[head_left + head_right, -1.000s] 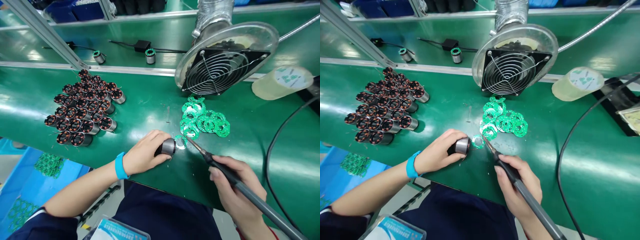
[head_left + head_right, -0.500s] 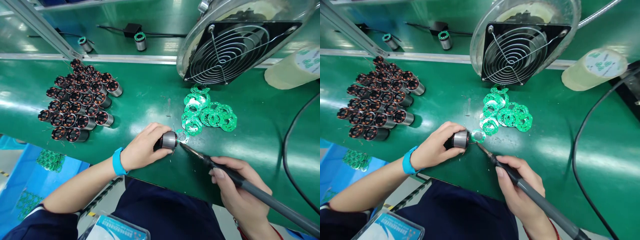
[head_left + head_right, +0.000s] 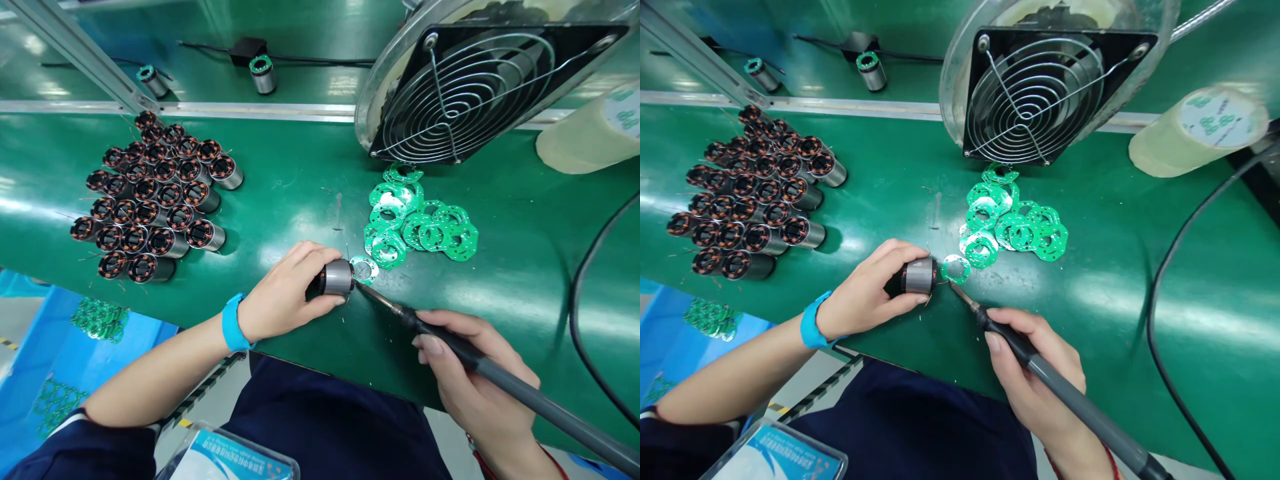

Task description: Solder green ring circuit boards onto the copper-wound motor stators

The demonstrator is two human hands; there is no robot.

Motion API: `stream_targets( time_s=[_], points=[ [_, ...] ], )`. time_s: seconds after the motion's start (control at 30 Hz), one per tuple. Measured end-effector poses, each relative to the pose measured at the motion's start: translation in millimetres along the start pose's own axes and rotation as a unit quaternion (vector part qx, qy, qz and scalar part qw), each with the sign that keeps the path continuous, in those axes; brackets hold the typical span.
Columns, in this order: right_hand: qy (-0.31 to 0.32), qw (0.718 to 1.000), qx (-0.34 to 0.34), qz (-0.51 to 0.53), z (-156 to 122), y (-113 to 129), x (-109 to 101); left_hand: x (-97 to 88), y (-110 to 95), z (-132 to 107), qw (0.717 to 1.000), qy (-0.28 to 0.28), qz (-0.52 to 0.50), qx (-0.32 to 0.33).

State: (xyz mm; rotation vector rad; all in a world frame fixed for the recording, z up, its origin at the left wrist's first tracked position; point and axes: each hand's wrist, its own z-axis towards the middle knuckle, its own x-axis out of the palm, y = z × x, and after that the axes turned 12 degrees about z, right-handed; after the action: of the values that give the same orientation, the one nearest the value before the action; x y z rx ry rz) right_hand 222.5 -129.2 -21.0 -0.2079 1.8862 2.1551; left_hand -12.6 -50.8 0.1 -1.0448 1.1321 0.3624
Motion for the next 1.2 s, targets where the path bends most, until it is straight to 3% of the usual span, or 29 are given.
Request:
stream_targets(
  time_s=[0.3,0.5,0.73,0.87,1.03,1.13,1.2],
  points=[
    [0.018,1.0,-0.022,0.003,2,3,-1,-0.8,-1,0,1.0,0.0,0.002,0.002],
    [-0.023,0.999,-0.043,0.019,1,3,1,-0.3,0,0,1.0,0.0,0.003,0.009],
    [0.092,0.986,-0.126,-0.058,7,3,0,0.4,-1,0,1.0,0.007,0.003,0.001],
    [0.104,0.982,-0.127,-0.098,13,5,3,0.4,-3,1,1.0,0.011,-0.01,-0.019],
    [0.089,0.985,-0.075,-0.124,19,7,14,-3.3,-9,1,0.984,0.024,-0.112,-0.135],
    [0.051,0.994,-0.028,-0.088,22,12,24,-4.0,-14,-2,0.95,0.054,-0.242,-0.19],
    [-0.004,0.999,-0.017,-0.046,24,16,30,-0.8,-17,-4,0.921,0.07,-0.336,-0.186]
  ],
)
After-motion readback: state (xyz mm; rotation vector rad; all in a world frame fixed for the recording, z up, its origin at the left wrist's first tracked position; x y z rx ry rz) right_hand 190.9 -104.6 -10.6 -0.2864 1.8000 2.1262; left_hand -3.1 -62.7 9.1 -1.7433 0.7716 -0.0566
